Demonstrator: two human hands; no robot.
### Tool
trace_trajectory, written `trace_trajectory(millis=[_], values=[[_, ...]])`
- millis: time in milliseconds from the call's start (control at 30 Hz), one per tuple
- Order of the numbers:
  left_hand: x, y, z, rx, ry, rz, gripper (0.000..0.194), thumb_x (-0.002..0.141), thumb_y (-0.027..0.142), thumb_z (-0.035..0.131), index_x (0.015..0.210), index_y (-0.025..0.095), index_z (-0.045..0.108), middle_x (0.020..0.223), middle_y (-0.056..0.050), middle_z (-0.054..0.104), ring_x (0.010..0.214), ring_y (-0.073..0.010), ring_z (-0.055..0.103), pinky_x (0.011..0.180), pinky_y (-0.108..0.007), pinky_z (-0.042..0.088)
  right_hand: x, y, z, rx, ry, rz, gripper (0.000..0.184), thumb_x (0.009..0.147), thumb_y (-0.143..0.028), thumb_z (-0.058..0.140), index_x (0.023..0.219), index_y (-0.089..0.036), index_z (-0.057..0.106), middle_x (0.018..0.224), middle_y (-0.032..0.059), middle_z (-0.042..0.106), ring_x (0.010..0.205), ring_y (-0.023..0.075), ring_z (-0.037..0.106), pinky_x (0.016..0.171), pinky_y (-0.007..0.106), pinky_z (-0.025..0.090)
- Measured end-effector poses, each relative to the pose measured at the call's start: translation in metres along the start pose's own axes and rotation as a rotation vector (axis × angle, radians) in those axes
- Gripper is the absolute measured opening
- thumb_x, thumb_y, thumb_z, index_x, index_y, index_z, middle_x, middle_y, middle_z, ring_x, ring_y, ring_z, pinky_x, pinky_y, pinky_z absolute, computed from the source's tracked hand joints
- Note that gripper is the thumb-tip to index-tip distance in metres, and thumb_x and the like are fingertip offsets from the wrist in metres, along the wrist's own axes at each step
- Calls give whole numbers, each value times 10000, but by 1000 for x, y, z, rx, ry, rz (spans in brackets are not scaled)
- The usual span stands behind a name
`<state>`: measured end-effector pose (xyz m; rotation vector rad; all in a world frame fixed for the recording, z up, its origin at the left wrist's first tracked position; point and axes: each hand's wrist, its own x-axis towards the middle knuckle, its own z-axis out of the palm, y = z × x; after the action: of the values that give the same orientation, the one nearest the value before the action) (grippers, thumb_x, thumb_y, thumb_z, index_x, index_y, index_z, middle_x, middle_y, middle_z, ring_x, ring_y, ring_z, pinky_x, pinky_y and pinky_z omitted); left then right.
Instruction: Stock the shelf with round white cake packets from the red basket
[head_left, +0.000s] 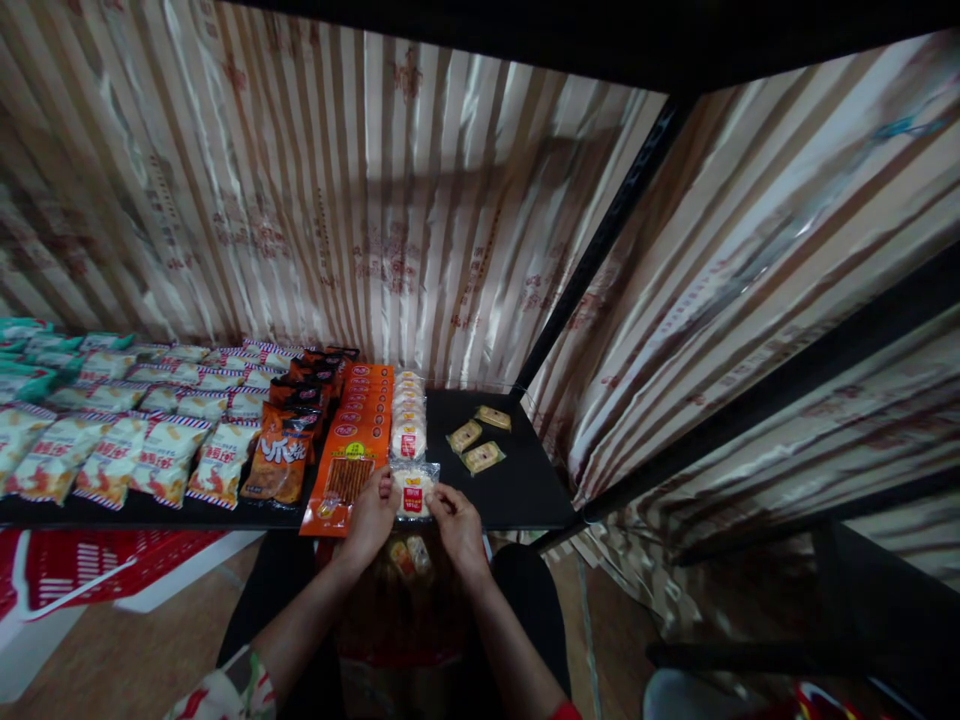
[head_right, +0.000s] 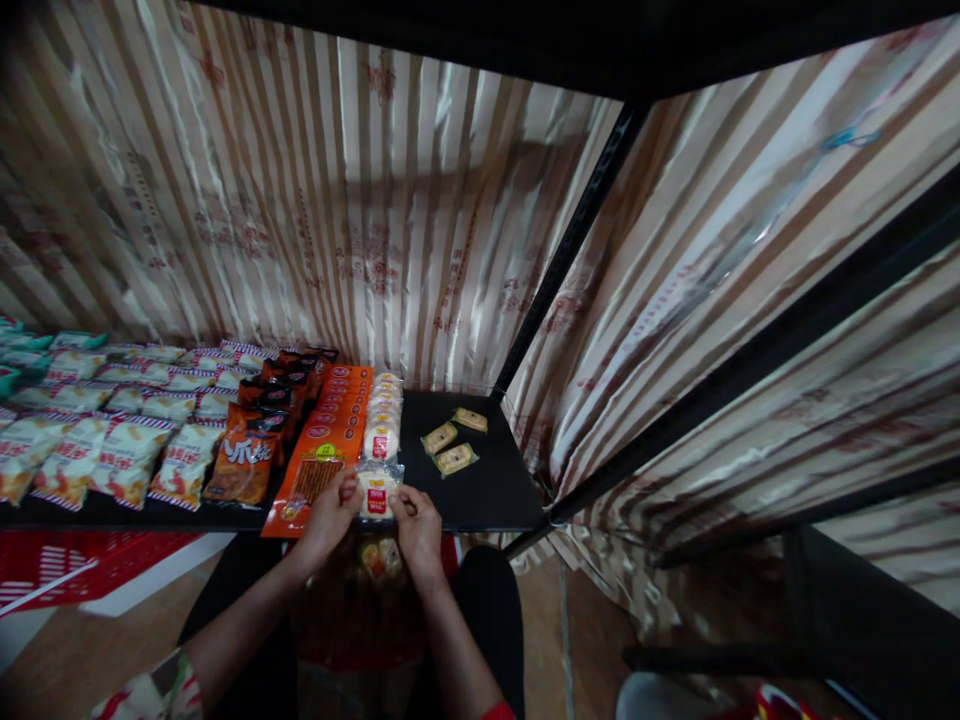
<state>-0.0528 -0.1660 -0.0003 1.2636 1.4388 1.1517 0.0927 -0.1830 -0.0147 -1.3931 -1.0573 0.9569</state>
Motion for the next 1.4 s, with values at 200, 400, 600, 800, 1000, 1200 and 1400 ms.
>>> trace_trajectory(millis=[200,400,600,800,1000,1200,1400], values=[[5,-7,7,-79,-35,8,356,719,65,460,1064,118,531,1075,-122,618,964,-156,601,870,-309,469,18,8,7,64,-17,68,224,581,-371,674,734,-207,688,617,-18,620,567,136,517,574,255,430],[-1,-6,10,202,9,81,404,697,49,468,1087,102,559,1193,-148,562,1135,-223,500,1009,-393,347,35,12,10,-61,-4,73,253,596,-412,627,739,-211,681,612,-19,632,566,133,529,556,240,430],[3,-8,10,219,-6,91,434,673,46,478,1089,116,582,1239,-125,542,1187,-229,459,1051,-377,298,48,17,14,-111,-1,35,246,614,-394,602,755,-212,689,570,-25,615,523,128,509,539,240,414],[8,-11,11,250,-20,98,463,673,43,480,1117,133,578,1287,-99,506,1217,-222,429,1068,-365,281,58,18,21,-196,2,9,250,643,-387,566,777,-215,689,578,-22,621,523,129,515,524,231,411],[10,-8,13,418,-74,85,484,730,52,419,1206,65,505,1326,-123,458,1241,-183,400,1075,-295,273,63,19,25,-372,11,-20,292,683,-390,509,805,-190,683,618,-2,644,568,144,557,549,232,428],[14,-10,15,504,-92,96,487,754,70,405,1235,89,482,1353,-94,430,1254,-168,381,1078,-285,273,66,19,27,-461,14,-30,314,716,-383,478,864,-181,667,736,23,676,643,159,599,613,245,452],[15,-7,15,593,-122,77,487,767,75,395,1249,70,466,1361,-106,414,1258,-177,376,1081,-290,271,66,17,30,-506,40,-10,281,726,-343,487,891,-182,647,792,32,676,690,159,620,656,246,459]])
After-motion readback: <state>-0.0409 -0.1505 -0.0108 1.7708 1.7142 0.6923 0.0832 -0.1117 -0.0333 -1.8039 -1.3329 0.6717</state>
